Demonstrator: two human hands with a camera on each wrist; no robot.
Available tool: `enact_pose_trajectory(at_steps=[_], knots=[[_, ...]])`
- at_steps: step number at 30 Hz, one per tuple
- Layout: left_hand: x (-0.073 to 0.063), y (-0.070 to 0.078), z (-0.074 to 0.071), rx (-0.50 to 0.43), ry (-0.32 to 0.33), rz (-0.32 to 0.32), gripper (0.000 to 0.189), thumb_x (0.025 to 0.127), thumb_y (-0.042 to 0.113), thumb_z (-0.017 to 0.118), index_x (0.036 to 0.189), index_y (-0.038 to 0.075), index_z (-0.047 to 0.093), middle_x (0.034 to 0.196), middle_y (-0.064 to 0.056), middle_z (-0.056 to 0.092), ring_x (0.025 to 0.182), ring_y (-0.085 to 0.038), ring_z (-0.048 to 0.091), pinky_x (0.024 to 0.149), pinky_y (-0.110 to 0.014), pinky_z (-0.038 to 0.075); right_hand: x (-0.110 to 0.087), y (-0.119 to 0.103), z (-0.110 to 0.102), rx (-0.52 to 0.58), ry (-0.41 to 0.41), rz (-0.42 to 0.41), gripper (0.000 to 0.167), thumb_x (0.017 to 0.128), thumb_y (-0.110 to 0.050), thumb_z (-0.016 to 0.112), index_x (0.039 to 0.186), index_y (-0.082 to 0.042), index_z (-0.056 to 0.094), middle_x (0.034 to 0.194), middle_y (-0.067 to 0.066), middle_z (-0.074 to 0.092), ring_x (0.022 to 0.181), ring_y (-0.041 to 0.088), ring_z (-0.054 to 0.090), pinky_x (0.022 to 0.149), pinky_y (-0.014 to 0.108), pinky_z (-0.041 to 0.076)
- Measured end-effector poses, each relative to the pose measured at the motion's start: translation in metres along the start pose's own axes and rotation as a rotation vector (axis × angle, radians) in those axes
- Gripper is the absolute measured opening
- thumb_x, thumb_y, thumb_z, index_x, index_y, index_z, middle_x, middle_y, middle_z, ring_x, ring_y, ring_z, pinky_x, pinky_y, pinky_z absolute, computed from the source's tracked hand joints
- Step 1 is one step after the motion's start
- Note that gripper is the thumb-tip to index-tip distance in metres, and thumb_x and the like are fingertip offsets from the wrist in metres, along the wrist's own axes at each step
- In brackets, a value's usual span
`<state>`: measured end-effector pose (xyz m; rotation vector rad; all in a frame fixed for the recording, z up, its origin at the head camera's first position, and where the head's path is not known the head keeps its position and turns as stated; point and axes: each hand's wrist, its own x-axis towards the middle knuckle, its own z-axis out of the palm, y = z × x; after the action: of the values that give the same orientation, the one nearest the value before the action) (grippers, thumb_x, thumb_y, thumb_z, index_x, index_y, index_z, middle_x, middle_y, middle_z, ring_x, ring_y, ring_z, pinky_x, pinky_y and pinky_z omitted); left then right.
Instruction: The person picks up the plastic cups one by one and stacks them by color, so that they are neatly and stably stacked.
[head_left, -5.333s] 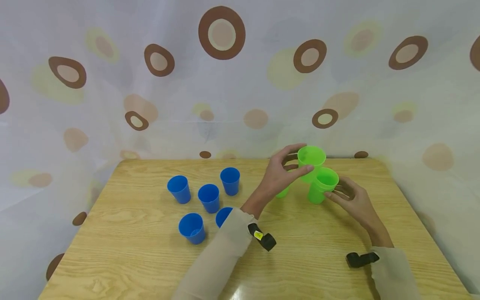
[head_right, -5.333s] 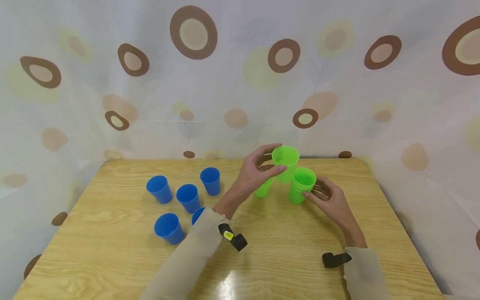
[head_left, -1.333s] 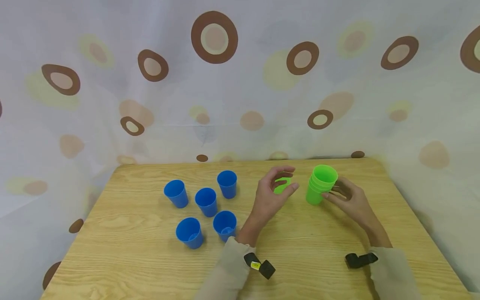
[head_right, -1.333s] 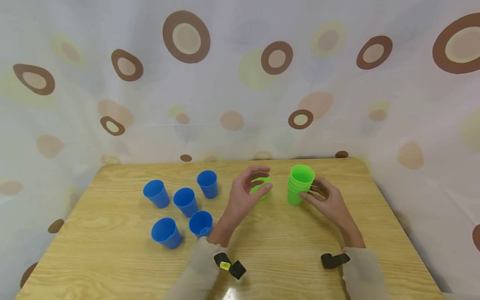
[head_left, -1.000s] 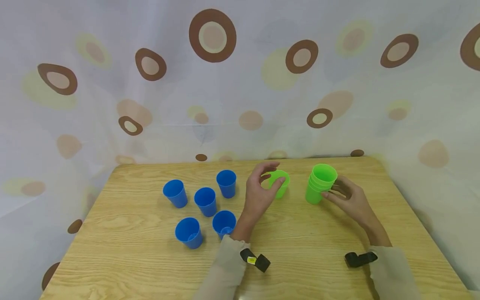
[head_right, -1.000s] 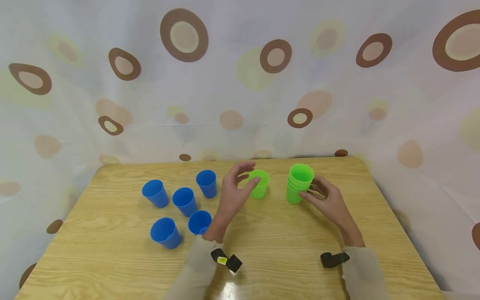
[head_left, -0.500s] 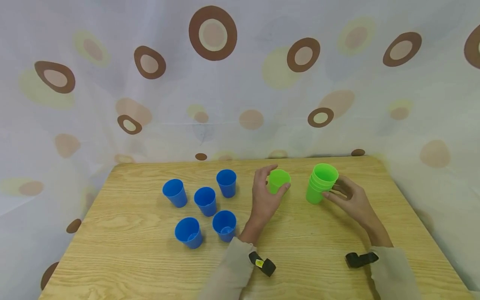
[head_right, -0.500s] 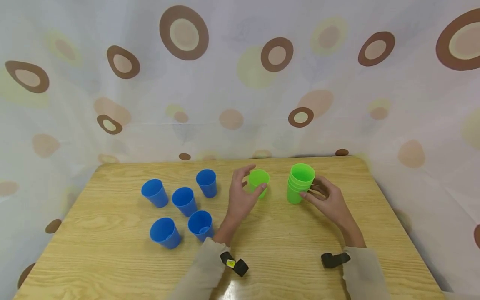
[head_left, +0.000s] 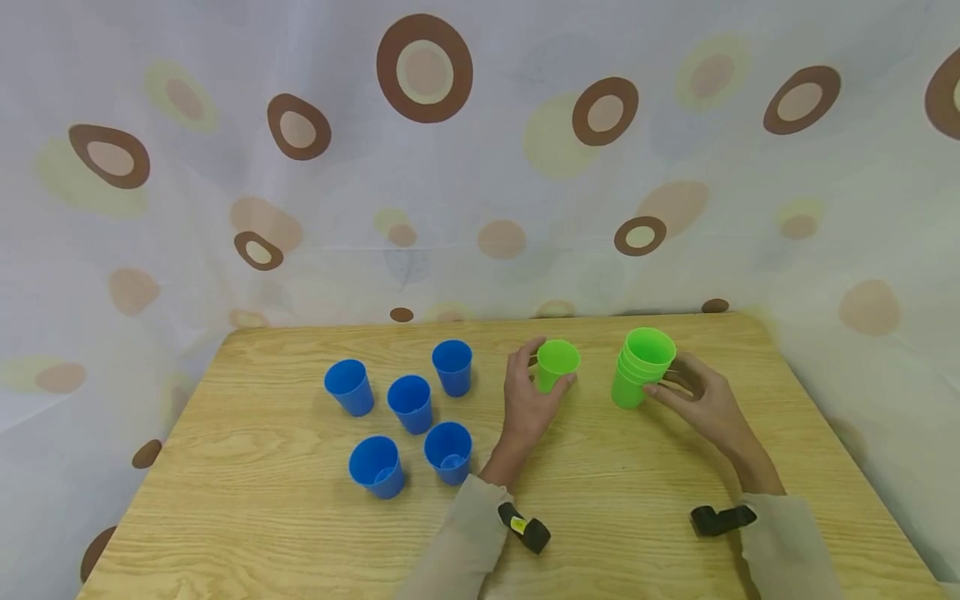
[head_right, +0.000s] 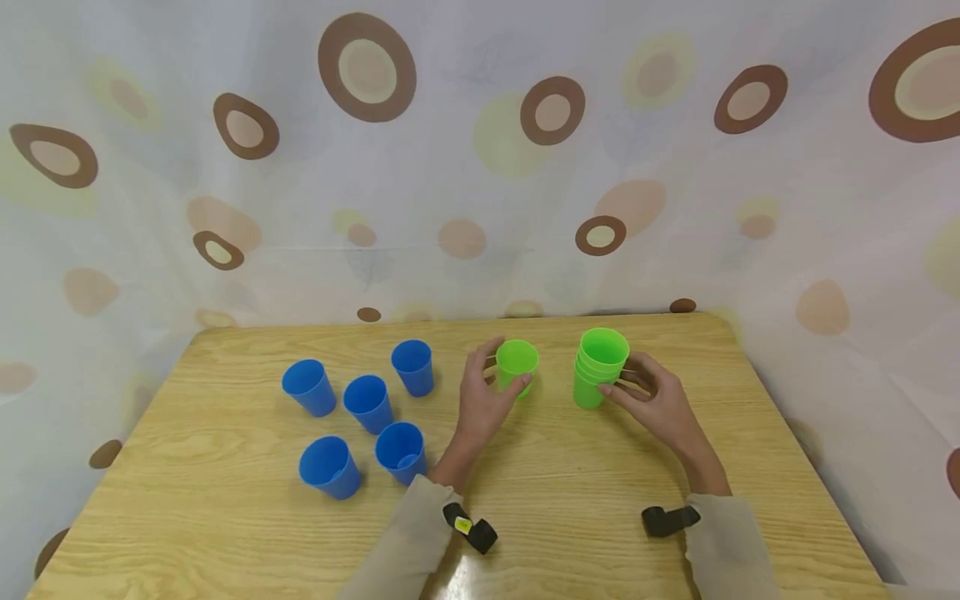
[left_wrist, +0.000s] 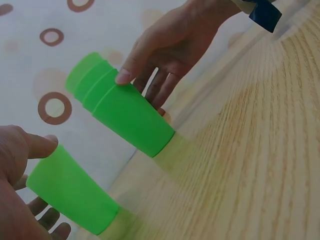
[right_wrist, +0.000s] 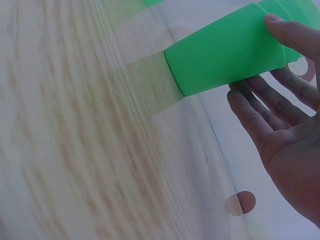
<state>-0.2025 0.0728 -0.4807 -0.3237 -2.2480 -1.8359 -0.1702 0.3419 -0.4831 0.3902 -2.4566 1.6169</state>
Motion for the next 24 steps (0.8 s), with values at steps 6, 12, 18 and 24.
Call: enact_pose_trajectory(at_steps=[6, 12, 18, 24], knots=[[0.0, -0.007, 0.002, -0.042, -0.007, -0.04, 0.066, 0.088, 0.015, 0.083, 0.144, 0.003, 0.05, 0.133, -0.016, 0.056, 0.12, -0.033, 0.056, 0.096, -0.055, 0.051, 0.0, -0.001, -0.001, -0.008, 0.005, 0.002, 0.058, 0.096, -0.002, 0.072, 0.149, -0.006, 0.05, 0.142, 0.013, 0.055, 0.121, 0.007, 0.059, 0.098, 0.016, 0.049], [0.003, -0.014, 0.004, -0.123, -0.009, -0.096, 0.065, 0.088, 0.015, 0.083, 0.143, 0.005, 0.051, 0.13, -0.013, 0.06, 0.12, -0.031, 0.058, 0.094, -0.05, 0.054, 0.002, -0.001, -0.001, 0.007, 0.006, -0.008, 0.057, 0.095, -0.002, 0.072, 0.148, -0.006, 0.051, 0.141, 0.007, 0.057, 0.122, 0.008, 0.059, 0.1, 0.019, 0.048], [0.003, -0.016, 0.005, -0.155, -0.013, -0.101, 0.062, 0.088, 0.014, 0.082, 0.141, 0.006, 0.052, 0.126, -0.013, 0.061, 0.119, -0.033, 0.059, 0.094, -0.05, 0.055, 0.0, -0.001, -0.001, -0.003, 0.006, 0.005, 0.056, 0.095, -0.003, 0.073, 0.147, -0.007, 0.051, 0.139, 0.005, 0.058, 0.122, 0.006, 0.059, 0.1, 0.017, 0.048], [0.002, -0.017, 0.006, -0.17, -0.009, -0.096, 0.061, 0.087, 0.011, 0.083, 0.139, 0.002, 0.053, 0.127, -0.013, 0.062, 0.118, -0.032, 0.06, 0.094, -0.052, 0.055, -0.001, -0.001, 0.0, 0.019, 0.004, 0.019, 0.057, 0.096, -0.004, 0.072, 0.148, -0.007, 0.05, 0.14, 0.004, 0.057, 0.122, 0.008, 0.059, 0.098, 0.018, 0.049]])
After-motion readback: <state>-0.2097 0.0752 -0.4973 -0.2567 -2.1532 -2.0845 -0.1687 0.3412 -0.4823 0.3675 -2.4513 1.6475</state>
